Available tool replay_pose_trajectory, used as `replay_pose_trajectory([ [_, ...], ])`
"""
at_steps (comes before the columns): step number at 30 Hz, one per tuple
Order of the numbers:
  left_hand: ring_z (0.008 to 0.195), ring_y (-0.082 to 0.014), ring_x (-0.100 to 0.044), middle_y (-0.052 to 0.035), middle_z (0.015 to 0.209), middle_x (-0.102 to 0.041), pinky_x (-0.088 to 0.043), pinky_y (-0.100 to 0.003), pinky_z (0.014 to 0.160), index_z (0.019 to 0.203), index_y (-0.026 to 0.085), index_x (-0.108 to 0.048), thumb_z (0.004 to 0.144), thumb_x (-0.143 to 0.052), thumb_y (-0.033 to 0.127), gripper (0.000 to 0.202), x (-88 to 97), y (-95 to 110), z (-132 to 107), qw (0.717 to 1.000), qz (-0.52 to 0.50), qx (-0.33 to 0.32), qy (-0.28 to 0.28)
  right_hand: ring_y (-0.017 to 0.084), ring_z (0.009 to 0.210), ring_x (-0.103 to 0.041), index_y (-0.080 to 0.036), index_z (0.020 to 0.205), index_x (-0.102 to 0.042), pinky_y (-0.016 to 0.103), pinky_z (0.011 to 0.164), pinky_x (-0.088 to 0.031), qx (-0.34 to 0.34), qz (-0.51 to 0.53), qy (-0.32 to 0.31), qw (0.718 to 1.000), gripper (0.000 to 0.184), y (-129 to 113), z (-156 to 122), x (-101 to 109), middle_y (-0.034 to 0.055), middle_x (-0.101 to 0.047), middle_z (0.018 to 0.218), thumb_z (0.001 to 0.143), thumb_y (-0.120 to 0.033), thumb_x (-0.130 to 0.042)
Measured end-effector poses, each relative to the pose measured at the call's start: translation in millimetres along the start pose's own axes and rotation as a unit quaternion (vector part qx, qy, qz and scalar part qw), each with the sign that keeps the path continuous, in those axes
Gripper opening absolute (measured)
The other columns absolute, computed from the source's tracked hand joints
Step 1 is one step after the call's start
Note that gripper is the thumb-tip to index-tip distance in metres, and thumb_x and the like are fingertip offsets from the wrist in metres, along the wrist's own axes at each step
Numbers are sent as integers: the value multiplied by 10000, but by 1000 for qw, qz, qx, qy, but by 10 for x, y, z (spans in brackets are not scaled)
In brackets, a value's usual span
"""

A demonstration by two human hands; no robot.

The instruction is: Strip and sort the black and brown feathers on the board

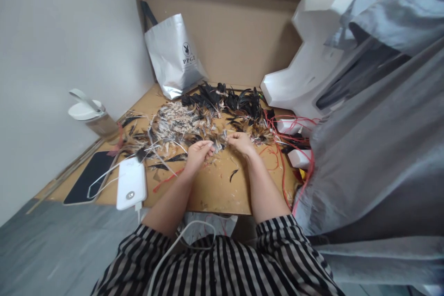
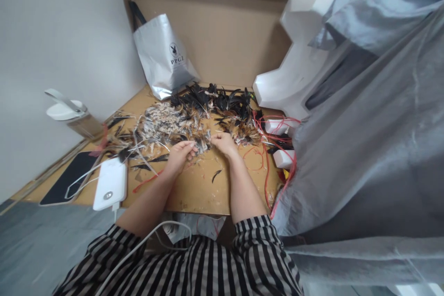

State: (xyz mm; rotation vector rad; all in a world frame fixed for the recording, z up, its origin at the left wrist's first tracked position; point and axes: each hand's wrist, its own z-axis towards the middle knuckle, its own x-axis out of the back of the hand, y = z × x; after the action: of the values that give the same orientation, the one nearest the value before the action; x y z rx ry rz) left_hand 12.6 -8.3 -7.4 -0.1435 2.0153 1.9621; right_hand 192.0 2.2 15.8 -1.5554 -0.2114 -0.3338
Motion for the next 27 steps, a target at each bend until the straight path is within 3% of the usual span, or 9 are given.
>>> replay_pose_trajectory([
  [7, 533, -83, -559, -56, 742, -660, -381, -185, 450, 858, 121, -631, 633, -686, 352, 327, -14, -3, 3, 1000, -17, 18, -2, 66, 491, -430, -119, 692, -629, 197, 510, -320, 14, 92, -55, 994, 234, -115, -77, -243, -18, -570, 567, 589, -329, -644],
  [11, 525, -80, -553, -48, 694, -646, -386, -182, 453, 745, 119, -631, 623, -692, 358, 275, -16, 7, 3, 1000, -5, 21, -9, 66, 495, -433, -119, 676, -626, 196, 508, -312, 21, 97, -77, 992, 204, -91, -95, -335, -17, -575, 567, 603, -310, -634],
  [17, 508, -73, -544, -37, 638, -628, -385, -174, 452, 662, 116, -615, 605, -703, 336, 244, -6, -4, 17, 999, -30, 28, 11, 54, 465, -401, -114, 675, -633, 195, 476, -281, 8, 117, -97, 988, 234, -123, -108, -362, -27, -555, 527, 593, -331, -661],
  [27, 510, -70, -539, -36, 641, -629, -401, -186, 481, 702, 112, -608, 559, -729, 318, 278, 19, -20, 47, 997, -50, 36, 37, 37, 391, -369, -134, 648, -585, 175, 402, -251, -36, 204, -94, 974, 272, -170, -133, -411, -53, -506, 448, 566, -369, -695],
])
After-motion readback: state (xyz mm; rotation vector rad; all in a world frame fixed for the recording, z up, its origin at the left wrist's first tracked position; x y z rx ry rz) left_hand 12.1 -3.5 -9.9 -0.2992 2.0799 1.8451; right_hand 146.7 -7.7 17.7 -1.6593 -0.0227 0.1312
